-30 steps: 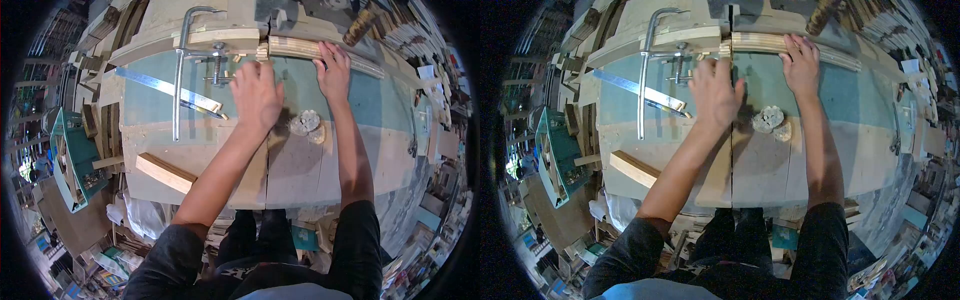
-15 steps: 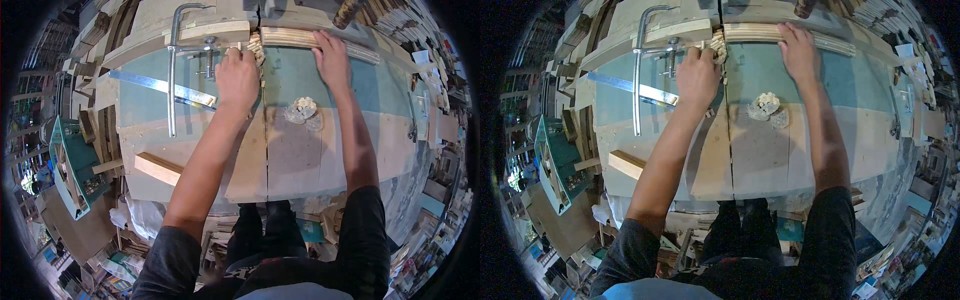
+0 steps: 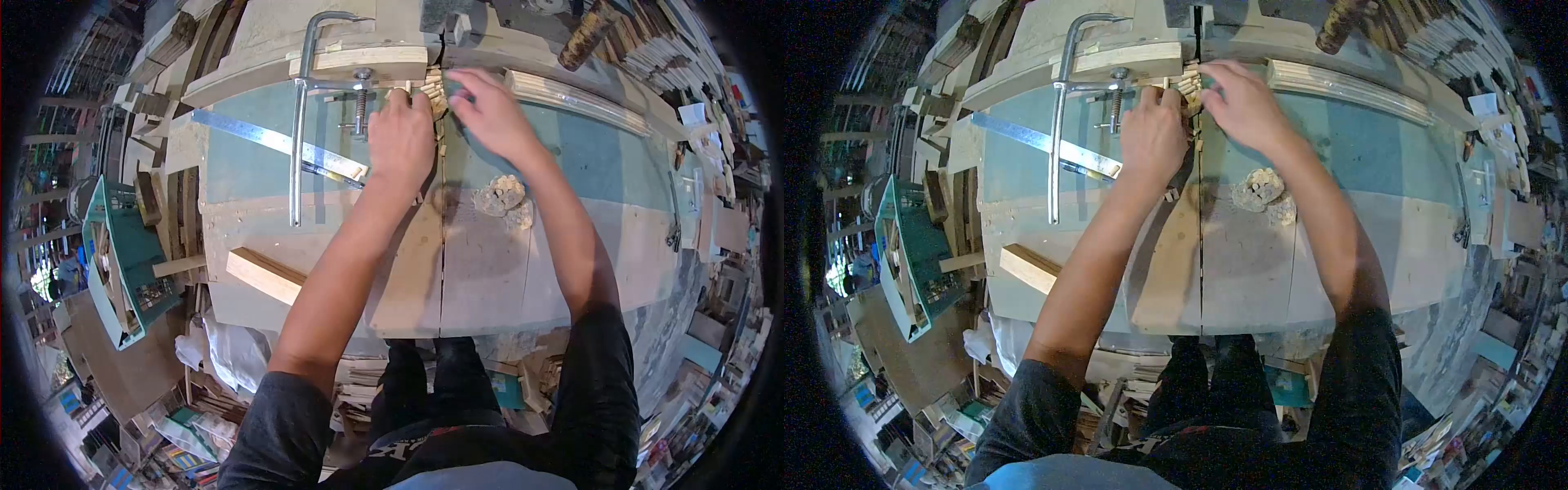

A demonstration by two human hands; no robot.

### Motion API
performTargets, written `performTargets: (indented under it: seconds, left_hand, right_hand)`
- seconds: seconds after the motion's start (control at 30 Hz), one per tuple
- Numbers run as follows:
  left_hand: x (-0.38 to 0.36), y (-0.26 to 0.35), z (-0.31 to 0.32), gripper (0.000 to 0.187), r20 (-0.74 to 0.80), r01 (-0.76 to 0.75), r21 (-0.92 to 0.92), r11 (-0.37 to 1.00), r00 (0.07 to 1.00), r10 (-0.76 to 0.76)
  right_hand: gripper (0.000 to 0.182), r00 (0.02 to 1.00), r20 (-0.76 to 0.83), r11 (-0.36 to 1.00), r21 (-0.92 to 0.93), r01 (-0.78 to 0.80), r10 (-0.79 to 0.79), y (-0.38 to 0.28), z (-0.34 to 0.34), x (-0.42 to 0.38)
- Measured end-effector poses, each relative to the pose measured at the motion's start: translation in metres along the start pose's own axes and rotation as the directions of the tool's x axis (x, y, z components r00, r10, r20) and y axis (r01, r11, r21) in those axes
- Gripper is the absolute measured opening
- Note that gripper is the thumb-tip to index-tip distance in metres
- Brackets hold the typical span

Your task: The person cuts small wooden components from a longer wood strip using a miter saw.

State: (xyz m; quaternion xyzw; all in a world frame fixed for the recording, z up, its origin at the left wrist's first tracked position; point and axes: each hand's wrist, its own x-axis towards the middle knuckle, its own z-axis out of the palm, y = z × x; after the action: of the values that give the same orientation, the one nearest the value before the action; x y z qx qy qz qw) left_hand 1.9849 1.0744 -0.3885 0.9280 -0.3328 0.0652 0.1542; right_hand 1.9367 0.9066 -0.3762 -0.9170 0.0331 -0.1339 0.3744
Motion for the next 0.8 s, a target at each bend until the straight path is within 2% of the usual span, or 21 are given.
performTargets:
  seconds: [0.03,0.1,0.17,0.23,0.33,0.53,0.57,0.63,0.77,0.8]
  left_hand:
    - [0.002,-0.001,-0.001,0.012,0.029,0.007,0.035,0.999,1.0,-0.008]
    - [0.006,-0.005,-0.003,0.011,0.021,-0.014,0.033,0.999,1.0,0.013]
    - [0.01,-0.01,-0.002,0.011,0.016,-0.03,0.025,0.999,0.999,0.03]
    - [0.013,-0.014,-0.001,0.016,0.019,-0.069,-0.006,0.998,0.997,0.07]
    - [0.016,-0.016,0.001,0.016,0.031,-0.075,-0.056,0.996,0.997,0.076]
    - [0.018,-0.019,-0.004,0.017,0.049,-0.108,-0.143,0.984,0.992,0.116]
    - [0.02,-0.019,-0.005,0.017,0.046,-0.111,-0.143,0.983,0.992,0.119]
    - [0.023,-0.018,-0.009,0.016,0.16,-0.117,-0.151,0.982,0.977,0.141]
    - [0.034,-0.02,-0.004,0.018,0.131,-0.185,-0.228,0.956,0.967,0.219]
    - [0.036,-0.022,-0.005,0.019,0.14,-0.202,-0.27,0.941,0.959,0.246]
  right_hand:
    - [0.039,1.0,-0.011,1.0,0.005,-0.002,0.002,0.007,0.011,0.007]
    - [0.041,0.997,0.015,0.987,-0.138,0.08,-0.079,0.016,0.025,0.02]
    - [0.044,0.998,0.048,0.983,-0.173,0.054,-0.046,0.023,0.029,0.026]
    - [0.046,0.995,0.087,0.977,-0.209,-0.033,0.052,0.018,0.029,0.029]
    - [0.05,0.978,0.166,0.98,-0.177,-0.095,0.125,0.012,0.021,0.034]
    - [0.051,0.968,0.214,0.968,-0.241,-0.078,0.131,0.014,0.016,0.034]
    - [0.051,0.969,0.21,0.967,-0.243,-0.078,0.131,0.014,0.016,0.034]
    - [0.047,0.974,0.197,0.966,-0.25,-0.057,0.108,0.016,0.018,0.033]
    - [0.044,0.981,0.139,0.97,-0.218,-0.103,0.136,0.014,0.021,0.038]
    - [0.047,0.965,0.218,0.969,-0.228,-0.097,0.148,0.011,0.016,0.04]
